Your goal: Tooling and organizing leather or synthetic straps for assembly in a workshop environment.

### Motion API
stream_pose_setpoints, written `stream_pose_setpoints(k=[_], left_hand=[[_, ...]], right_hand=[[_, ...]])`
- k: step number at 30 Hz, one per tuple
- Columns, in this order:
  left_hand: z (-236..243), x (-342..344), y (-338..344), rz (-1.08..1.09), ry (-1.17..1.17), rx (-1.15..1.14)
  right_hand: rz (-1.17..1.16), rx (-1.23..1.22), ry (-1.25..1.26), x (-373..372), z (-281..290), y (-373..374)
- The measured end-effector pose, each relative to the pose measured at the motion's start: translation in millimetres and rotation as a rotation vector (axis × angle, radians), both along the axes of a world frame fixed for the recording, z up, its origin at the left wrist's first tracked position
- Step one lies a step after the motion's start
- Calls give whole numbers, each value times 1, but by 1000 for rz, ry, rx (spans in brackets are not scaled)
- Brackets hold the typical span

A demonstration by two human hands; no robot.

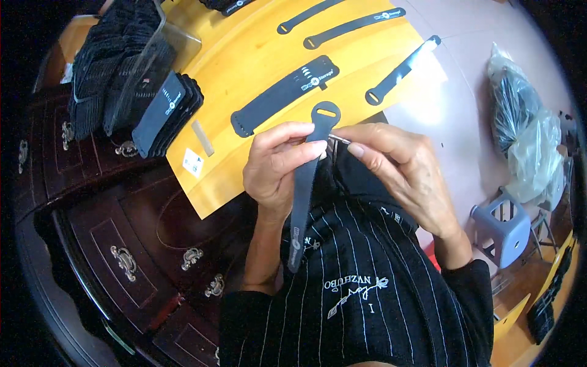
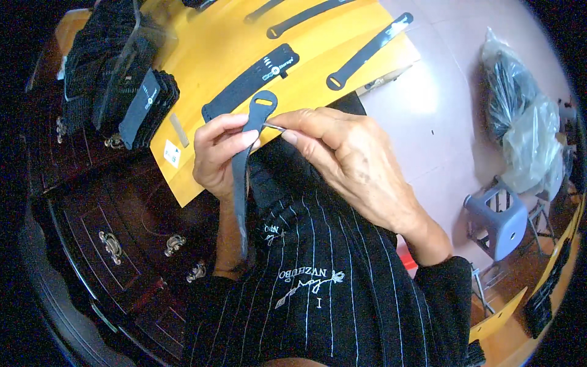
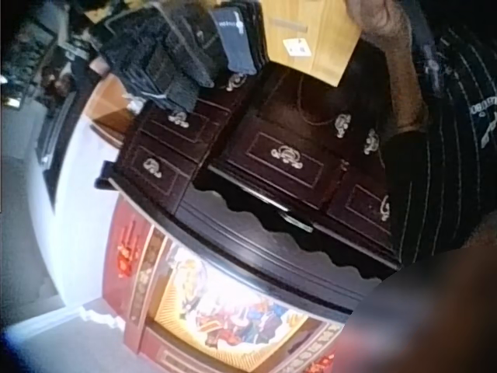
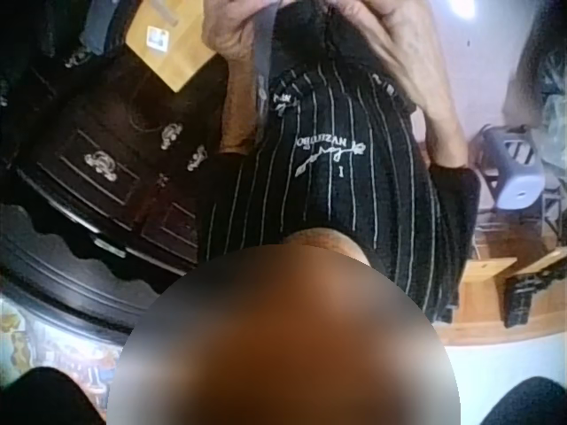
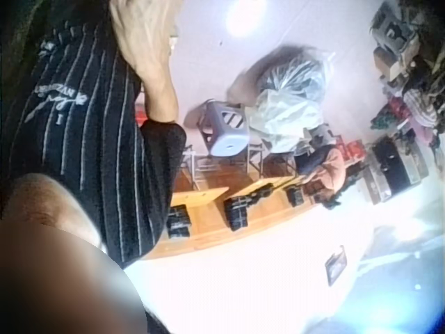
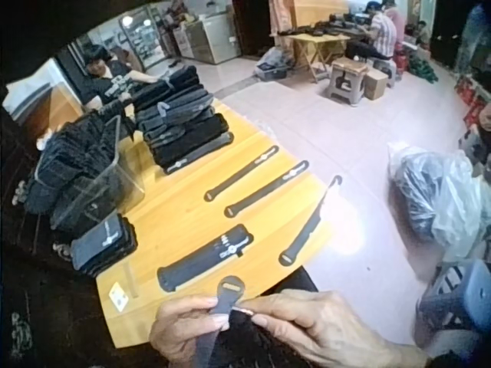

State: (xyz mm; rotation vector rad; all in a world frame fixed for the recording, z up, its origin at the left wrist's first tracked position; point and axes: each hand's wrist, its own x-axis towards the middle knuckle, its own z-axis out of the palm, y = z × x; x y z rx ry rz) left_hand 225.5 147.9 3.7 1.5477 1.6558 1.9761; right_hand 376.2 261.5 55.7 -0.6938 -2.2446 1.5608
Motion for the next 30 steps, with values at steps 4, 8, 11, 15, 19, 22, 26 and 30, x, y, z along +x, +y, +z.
stream_pose_setpoints(k=[4, 8, 11, 15, 19, 22, 26, 30], left_hand=[[4, -2, -5, 14, 100, -67], [11, -8, -2, -32, 281, -80], [22, -9, 1, -34, 339, -76], [26, -11, 5, -87, 407, -135], [24, -13, 3, -78, 412, -157], [21, -14, 2, -84, 380, -164], [29, -15, 2, -78, 440, -179], [25, -14, 3, -127, 418, -224]], right_hand=[[-17, -11, 29, -1, -3, -1], [-25, -258, 68, -2, -4, 1], [-34, -705, 30, -1, -5, 3], [-154, -112, 242, -9, -37, -10], [-170, 493, 43, -8, -28, -9], [-210, 56, 242, -15, -39, -10], [-144, -934, 3, -11, -19, -2], [-155, -135, 112, -11, -41, -6]])
